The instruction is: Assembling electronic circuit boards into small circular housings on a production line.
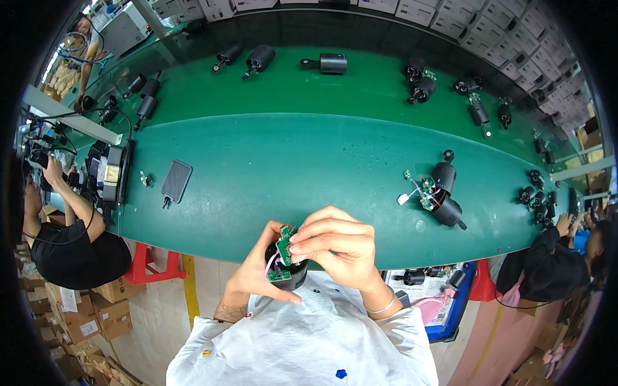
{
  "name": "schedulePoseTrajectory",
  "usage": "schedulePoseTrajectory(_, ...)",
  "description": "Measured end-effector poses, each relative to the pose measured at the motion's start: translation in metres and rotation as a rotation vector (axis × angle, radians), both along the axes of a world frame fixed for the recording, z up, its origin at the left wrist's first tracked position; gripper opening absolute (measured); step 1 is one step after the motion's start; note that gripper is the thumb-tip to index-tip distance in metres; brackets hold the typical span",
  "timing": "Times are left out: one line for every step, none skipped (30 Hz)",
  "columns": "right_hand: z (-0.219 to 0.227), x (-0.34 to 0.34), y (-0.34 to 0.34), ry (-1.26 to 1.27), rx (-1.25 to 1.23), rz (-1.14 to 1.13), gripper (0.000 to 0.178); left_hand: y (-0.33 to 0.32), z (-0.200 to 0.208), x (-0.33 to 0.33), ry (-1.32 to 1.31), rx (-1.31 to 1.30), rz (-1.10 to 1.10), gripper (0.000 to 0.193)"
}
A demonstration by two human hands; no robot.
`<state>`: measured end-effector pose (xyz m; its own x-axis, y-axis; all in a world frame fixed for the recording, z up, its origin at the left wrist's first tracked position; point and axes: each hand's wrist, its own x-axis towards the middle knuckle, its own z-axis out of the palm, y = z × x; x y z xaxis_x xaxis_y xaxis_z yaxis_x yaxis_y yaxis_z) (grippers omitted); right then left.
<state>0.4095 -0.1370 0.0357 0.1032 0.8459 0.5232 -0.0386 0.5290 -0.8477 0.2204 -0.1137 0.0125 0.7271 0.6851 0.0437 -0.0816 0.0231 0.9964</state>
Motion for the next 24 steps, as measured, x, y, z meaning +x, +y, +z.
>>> schedulePoseTrajectory(0.002, -0.001, 0.0, -0.019, 0.0, 0.019, 0.012, 0.0, -0.003, 0.0, -0.004, 0.001, -0.001, 0.089)
schedulePoseTrajectory(0.003, -0.001, 0.0, -0.038, 0.0, 0.038, 0.011, -0.001, -0.006, 0.0, -0.008, 0.002, -0.002, 0.089)
schedulePoseTrajectory(0.003, -0.001, 0.001, -0.043, 0.001, 0.044, 0.011, -0.001, -0.006, 0.0, -0.012, 0.003, 0.004, 0.089)
schedulePoseTrajectory(0.003, 0.0, 0.001, -0.066, 0.012, 0.041, 0.011, 0.0, -0.005, 0.001, -0.032, 0.051, 0.025, 0.083)
schedulePoseTrajectory(0.003, 0.0, 0.0, -0.089, 0.024, 0.039, 0.011, 0.001, -0.005, 0.002, -0.052, 0.099, 0.046, 0.077)
schedulePoseTrajectory(0.004, 0.001, 0.0, -0.112, 0.035, 0.036, 0.011, 0.002, -0.005, 0.002, -0.071, 0.146, 0.067, 0.072)
schedulePoseTrajectory(0.004, 0.001, -0.001, -0.135, 0.047, 0.033, 0.011, 0.003, -0.005, 0.003, -0.089, 0.194, 0.088, 0.066)
schedulePoseTrajectory(0.005, 0.001, -0.001, -0.138, 0.046, 0.04, 0.011, 0.004, -0.002, 0.004, -0.092, 0.193, 0.096, 0.066)
schedulePoseTrajectory(0.007, 0.001, -0.002, -0.183, 0.058, 0.028, 0.011, 0.003, 0.003, 0.007, -0.095, 0.2, 0.134, 0.063)
schedulePoseTrajectory(0.008, 0.0, -0.002, -0.226, 0.07, 0.017, 0.011, 0.002, 0.009, 0.011, -0.098, 0.209, 0.174, 0.061)
schedulePoseTrajectory(0.01, -0.001, -0.003, -0.269, 0.083, 0.006, 0.011, 0.001, 0.013, 0.014, -0.1, 0.217, 0.214, 0.058)
schedulePoseTrajectory(0.011, -0.001, -0.003, -0.312, 0.096, -0.005, 0.011, 0.001, 0.015, 0.015, -0.102, 0.225, 0.254, 0.055)
schedulePoseTrajectory(0.013, -0.002, -0.004, -0.314, 0.095, -0.001, 0.011, 0.0, 0.015, 0.016, -0.104, 0.223, 0.258, 0.055)
schedulePoseTrajectory(0.015, -0.002, -0.005, -0.328, 0.092, 0.006, 0.012, 0.0, 0.014, 0.017, -0.084, 0.233, 0.274, 0.054)
schedulePoseTrajectory(0.016, -0.003, -0.007, -0.341, 0.089, 0.012, 0.013, 0.0, 0.013, 0.017, -0.064, 0.243, 0.29, 0.054)
schedulePoseTrajectory(0.017, -0.004, -0.008, -0.355, 0.087, 0.019, 0.014, 0.0, 0.012, 0.017, -0.044, 0.253, 0.306, 0.053)
schedulePoseTrajectory(0.018, -0.004, -0.009, -0.368, 0.084, 0.025, 0.016, 0.0, 0.011, 0.017, -0.023, 0.263, 0.321, 0.052)
schedulePoseTrajectory(0.018, -0.005, -0.01, -0.369, 0.083, 0.026, 0.016, 0.001, 0.01, 0.017, -0.024, 0.261, 0.323, 0.052)
schedulePoseTrajectory(0.019, -0.006, -0.01, -0.397, 0.089, 0.014, 0.015, 0.002, 0.008, 0.018, -0.032, 0.298, 0.337, 0.052)
schedulePoseTrajectory(0.019, -0.007, -0.011, -0.425, 0.095, 0.001, 0.015, 0.004, 0.007, 0.018, -0.04, 0.334, 0.35, 0.051)
schedulePoseTrajectory(0.02, -0.008, -0.012, -0.452, 0.101, -0.012, 0.014, 0.006, 0.006, 0.019, -0.048, 0.371, 0.364, 0.05)
schedulePoseTrajectory(0.02, -0.009, -0.012, -0.48, 0.107, -0.025, 0.014, 0.007, 0.005, 0.019, -0.055, 0.408, 0.377, 0.049)
schedulePoseTrajectory(0.021, -0.01, -0.013, -0.48, 0.106, -0.026, 0.014, 0.008, 0.006, 0.019, -0.056, 0.407, 0.376, 0.049)
schedulePoseTrajectory(0.023, -0.011, -0.013, -0.487, 0.101, -0.009, 0.015, 0.009, 0.006, 0.019, -0.068, 0.434, 0.38, 0.048)
